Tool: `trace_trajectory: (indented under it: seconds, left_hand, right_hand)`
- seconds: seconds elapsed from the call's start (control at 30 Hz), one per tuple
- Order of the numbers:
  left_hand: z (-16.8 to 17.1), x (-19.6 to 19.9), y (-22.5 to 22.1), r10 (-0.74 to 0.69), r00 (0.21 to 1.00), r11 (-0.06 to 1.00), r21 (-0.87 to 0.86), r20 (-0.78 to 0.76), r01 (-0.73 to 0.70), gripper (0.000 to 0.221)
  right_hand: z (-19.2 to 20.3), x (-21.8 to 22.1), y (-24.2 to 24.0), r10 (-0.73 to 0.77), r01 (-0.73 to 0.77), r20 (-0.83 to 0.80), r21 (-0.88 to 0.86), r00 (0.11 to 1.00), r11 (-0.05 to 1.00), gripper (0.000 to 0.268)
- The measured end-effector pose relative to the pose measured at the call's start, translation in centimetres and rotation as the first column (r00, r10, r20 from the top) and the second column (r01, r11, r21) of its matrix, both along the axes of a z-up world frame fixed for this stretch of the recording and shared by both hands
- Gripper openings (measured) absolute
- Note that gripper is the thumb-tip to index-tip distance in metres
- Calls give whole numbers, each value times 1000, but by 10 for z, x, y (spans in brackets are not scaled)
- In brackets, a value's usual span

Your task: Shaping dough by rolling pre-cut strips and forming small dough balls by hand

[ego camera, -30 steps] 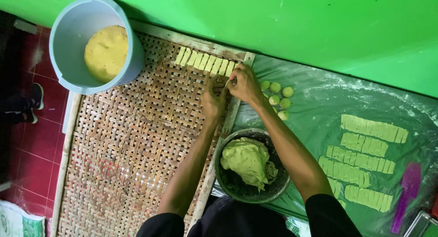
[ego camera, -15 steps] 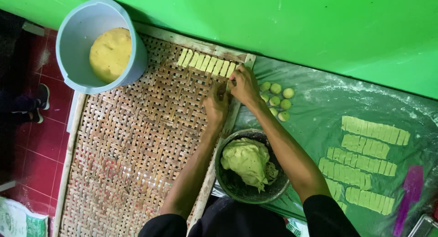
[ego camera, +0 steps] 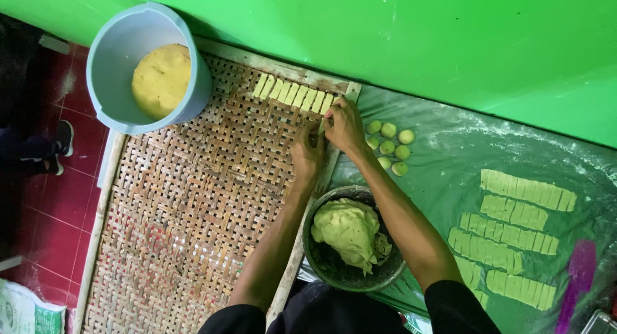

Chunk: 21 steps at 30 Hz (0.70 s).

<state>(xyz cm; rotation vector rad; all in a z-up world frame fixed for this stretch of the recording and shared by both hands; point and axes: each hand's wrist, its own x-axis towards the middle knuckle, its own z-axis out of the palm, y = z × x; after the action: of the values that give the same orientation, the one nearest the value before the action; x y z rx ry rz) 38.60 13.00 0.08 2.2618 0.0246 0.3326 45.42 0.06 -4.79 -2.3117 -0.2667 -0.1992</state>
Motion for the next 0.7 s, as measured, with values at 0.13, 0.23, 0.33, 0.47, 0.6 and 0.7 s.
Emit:
trace_trajectory:
  seconds: [0.13, 0.23, 0.33, 0.47, 0.6, 0.7]
  left_hand:
    - [-33, 2, 5, 8, 1000, 1000, 1, 0, -8, 23]
    - [-20, -3, 3, -27, 1000, 999, -28, 0, 27, 23]
    - [9, -19, -2, 16, 998, 993, -116, -54, -22, 23]
    - [13, -50, 0, 42, 993, 955, -287, -113, -73, 17]
    - [68, -102, -12, 44, 993, 891, -445, -111, -89, 16]
    - [76, -147, -19, -39, 995, 864, -503, -88, -10, 26]
  right_hand:
    - [-9, 2, 5, -32, 30, 57, 34, 998, 999, 8]
    - [-13, -3, -4, -56, 46, 77, 122, 995, 991, 9]
    - [15, -24, -26, -102, 79, 88, 234, 991, 969, 18]
    - [39, -63, -70, -107, 116, -46, 453, 993, 884, 19]
    - [96, -131, -128, -162, 236, -183, 528, 970, 816, 22]
    - [120, -195, -164, -254, 329, -213, 508, 943, 796, 16]
